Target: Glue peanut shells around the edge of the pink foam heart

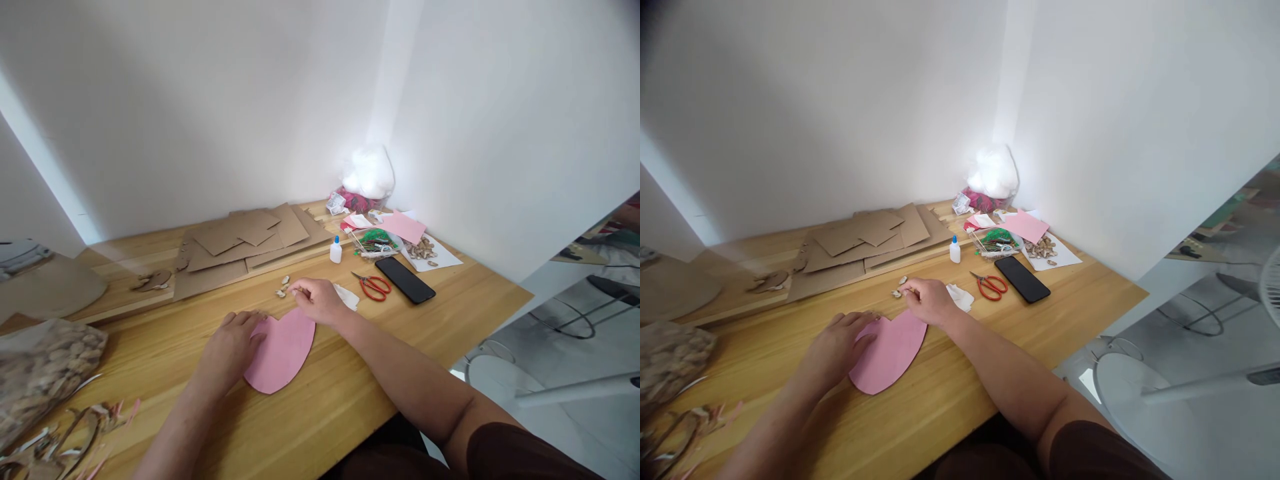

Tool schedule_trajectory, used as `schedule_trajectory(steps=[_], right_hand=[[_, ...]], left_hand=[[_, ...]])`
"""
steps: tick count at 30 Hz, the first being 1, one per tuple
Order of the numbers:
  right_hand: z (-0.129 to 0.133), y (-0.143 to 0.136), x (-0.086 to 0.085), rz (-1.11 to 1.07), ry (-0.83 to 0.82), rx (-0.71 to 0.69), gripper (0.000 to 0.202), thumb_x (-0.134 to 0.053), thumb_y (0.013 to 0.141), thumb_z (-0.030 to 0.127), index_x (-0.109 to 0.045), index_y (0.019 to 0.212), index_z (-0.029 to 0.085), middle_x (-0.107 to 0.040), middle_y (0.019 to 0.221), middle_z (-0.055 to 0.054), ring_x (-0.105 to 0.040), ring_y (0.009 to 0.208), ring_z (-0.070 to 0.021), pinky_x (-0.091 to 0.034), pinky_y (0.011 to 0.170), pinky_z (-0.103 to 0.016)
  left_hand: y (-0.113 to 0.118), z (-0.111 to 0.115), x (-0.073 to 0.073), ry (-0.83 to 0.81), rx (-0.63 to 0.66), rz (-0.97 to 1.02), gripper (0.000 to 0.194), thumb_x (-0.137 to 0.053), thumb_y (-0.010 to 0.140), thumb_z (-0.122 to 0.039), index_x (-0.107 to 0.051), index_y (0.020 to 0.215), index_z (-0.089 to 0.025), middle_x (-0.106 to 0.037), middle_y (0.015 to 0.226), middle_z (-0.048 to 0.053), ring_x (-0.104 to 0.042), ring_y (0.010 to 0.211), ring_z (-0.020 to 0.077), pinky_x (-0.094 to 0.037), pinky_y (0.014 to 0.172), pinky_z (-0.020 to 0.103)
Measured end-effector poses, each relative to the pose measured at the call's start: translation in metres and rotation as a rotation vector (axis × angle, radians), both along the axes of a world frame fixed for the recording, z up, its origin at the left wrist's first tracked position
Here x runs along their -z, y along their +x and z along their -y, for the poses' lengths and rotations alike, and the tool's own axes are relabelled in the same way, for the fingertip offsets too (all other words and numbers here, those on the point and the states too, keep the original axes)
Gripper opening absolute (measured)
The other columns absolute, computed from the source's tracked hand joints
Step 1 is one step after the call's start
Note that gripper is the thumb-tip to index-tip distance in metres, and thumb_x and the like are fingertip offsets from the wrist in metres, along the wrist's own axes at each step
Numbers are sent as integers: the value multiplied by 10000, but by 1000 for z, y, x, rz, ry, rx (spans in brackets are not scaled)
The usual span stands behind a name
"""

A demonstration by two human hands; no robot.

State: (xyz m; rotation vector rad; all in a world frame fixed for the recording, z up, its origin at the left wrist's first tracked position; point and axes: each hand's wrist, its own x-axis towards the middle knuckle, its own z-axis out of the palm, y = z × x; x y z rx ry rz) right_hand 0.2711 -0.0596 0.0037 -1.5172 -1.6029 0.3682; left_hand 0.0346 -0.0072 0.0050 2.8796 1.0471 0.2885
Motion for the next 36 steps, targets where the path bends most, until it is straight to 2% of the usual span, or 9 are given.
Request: schedule_trajectory(steps=[5, 17, 25, 30, 33, 36], right_hand=[[0, 0, -1, 4, -11, 0, 221, -580, 905, 188, -774, 1008, 205, -605, 609, 43, -464, 532, -100, -335, 571, -228], [1, 0, -2, 11, -7, -2, 227, -579, 906, 182, -774, 1018, 206, -692, 721, 20, -499, 574, -102, -349, 600, -230], [0, -1, 0, -2, -3, -7, 210, -565, 914, 206, -766, 973, 209, -590, 620, 45, -457, 544, -101, -327, 579, -232], [-1, -1, 0, 1, 5, -7, 194, -558, 933, 245, -749, 935, 209, -600, 646, 39, -475, 565, -100, -323, 584, -234], [0, -2, -2, 5, 14, -3, 206, -556, 944, 277, -704, 820, 205, -553, 613, 43, -451, 561, -100, -299, 573, -242], [1, -2, -4, 18, 34, 7, 353, -555, 956, 330, -584, 629, 198, -469, 559, 40, -386, 554, -106, -260, 565, -264]], left_hand=[[0, 1, -1, -1, -4, 1, 349, -507, 964, -221, -698, 1255, -195, -729, 1245, 103, -648, 1092, 285, -512, 980, 443], [0, 2, -3, 24, 14, -22, 357, -505, 969, -206, -694, 1270, -179, -732, 1243, 106, -652, 1087, 283, -504, 982, 427], [-1, 2, -1, -6, 1, -8, 371, -489, 975, -227, -683, 1288, -192, -724, 1259, 97, -632, 1090, 284, -491, 981, 426], [0, 2, -2, 4, 19, 13, 356, -491, 961, -210, -696, 1252, -198, -736, 1227, 98, -647, 1078, 275, -496, 986, 429], [1, 2, -3, 9, 18, 8, 357, -497, 963, -210, -694, 1258, -176, -740, 1212, 110, -651, 1084, 283, -501, 987, 437], [1, 2, -3, 5, 21, 3, 358, -502, 966, -210, -696, 1263, -168, -734, 1239, 110, -655, 1080, 288, -503, 988, 438]])
